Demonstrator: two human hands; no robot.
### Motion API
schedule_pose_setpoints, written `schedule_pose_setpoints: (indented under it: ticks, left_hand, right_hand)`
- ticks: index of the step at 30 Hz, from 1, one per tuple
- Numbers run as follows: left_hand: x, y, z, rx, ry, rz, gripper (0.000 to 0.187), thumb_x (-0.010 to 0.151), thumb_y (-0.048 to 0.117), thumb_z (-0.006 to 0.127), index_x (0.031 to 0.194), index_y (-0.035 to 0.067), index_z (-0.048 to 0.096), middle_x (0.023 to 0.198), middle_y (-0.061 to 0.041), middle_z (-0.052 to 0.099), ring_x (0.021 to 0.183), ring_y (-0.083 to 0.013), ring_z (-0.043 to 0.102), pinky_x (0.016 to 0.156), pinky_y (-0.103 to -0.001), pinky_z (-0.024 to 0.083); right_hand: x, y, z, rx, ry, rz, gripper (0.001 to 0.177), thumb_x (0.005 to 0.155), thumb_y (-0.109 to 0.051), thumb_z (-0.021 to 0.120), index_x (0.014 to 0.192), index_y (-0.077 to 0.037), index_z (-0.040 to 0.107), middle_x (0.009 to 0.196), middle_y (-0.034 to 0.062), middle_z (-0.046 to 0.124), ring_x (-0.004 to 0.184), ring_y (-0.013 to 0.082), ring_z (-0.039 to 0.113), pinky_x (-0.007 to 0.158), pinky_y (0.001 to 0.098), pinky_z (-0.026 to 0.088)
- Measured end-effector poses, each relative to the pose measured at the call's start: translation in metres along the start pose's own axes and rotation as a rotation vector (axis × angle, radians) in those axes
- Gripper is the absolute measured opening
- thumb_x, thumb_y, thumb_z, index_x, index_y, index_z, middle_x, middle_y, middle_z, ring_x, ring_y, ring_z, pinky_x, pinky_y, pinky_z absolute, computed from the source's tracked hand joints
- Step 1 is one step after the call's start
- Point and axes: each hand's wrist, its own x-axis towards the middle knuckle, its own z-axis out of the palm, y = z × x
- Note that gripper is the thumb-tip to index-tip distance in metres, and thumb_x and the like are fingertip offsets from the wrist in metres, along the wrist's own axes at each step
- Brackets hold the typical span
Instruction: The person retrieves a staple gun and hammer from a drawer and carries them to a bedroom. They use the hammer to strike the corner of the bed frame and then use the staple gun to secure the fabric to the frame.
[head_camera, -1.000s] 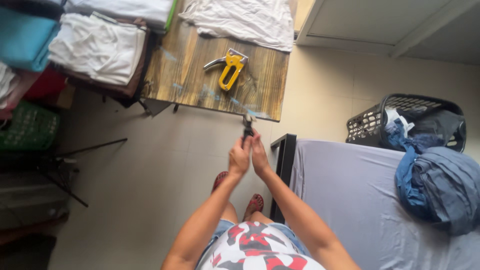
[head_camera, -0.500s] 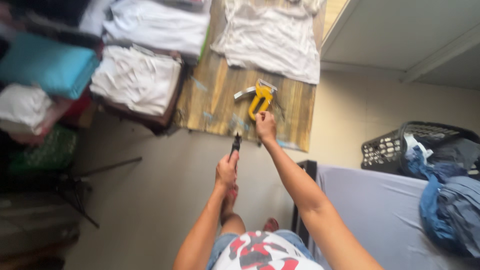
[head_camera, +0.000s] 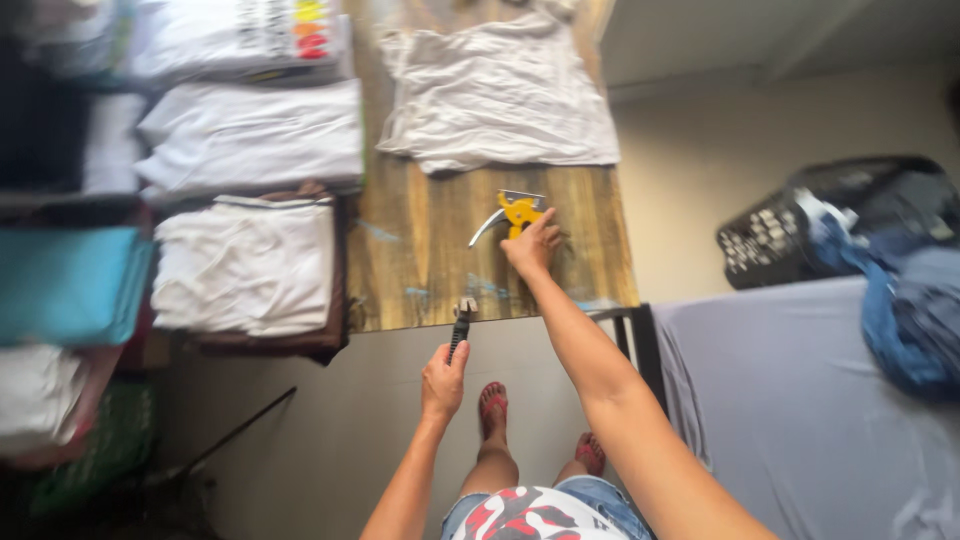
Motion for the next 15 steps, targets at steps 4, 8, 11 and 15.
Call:
schedule_pose_setpoints:
  ticks: [4, 8, 11, 15]
  left_hand:
    - [-0.003, 0.019, 0.014, 0.042, -0.097, 0.068, 0.049, 0.096, 0.053, 0.059, 0.096, 0.004, 0.070, 0.065, -0.014, 0.064, 0.063, -0.0284, 0.063, 0.063, -0.045, 0.051]
    - [-0.021, 0.034, 0.041, 0.167, -0.239, 0.203, 0.045, 0.093, 0.050, 0.062, 0.107, 0.008, 0.069, 0.073, -0.018, 0.069, 0.072, -0.0364, 0.069, 0.069, -0.046, 0.053]
    - [-0.040, 0.029, 0.080, 0.284, -0.345, 0.359, 0.045, 0.093, 0.049, 0.065, 0.108, 0.007, 0.069, 0.083, -0.019, 0.072, 0.082, -0.0401, 0.070, 0.073, -0.048, 0.053]
    - [-0.067, 0.008, 0.170, 0.427, -0.462, 0.502, 0.046, 0.095, 0.050, 0.063, 0.111, 0.007, 0.064, 0.095, -0.019, 0.074, 0.088, -0.0424, 0.069, 0.077, -0.052, 0.053]
  right_hand:
    - [0.012, 0.046, -0.032, 0.553, -0.350, 0.136, 0.068, 0.067, -0.018, 0.084, 0.130, 0.003, 0.068, 0.117, 0.0159, 0.076, 0.105, 0.0251, 0.072, 0.091, 0.0351, 0.056]
    - [0.009, 0.121, -0.089, 1.262, -0.644, 0.231, 0.052, 0.075, -0.009, 0.084, 0.122, 0.005, 0.066, 0.105, 0.0092, 0.070, 0.094, 0.0187, 0.067, 0.083, 0.0323, 0.055]
    - [-0.020, 0.186, -0.163, 1.514, -0.635, 0.174, 0.054, 0.080, -0.004, 0.080, 0.130, -0.002, 0.060, 0.102, 0.0029, 0.061, 0.092, 0.0149, 0.062, 0.083, 0.0324, 0.055]
    - [-0.075, 0.266, -0.278, 1.533, -0.468, 0.102, 0.057, 0.082, -0.009, 0.077, 0.134, -0.002, 0.056, 0.108, 0.0045, 0.061, 0.095, 0.0156, 0.061, 0.085, 0.0310, 0.051]
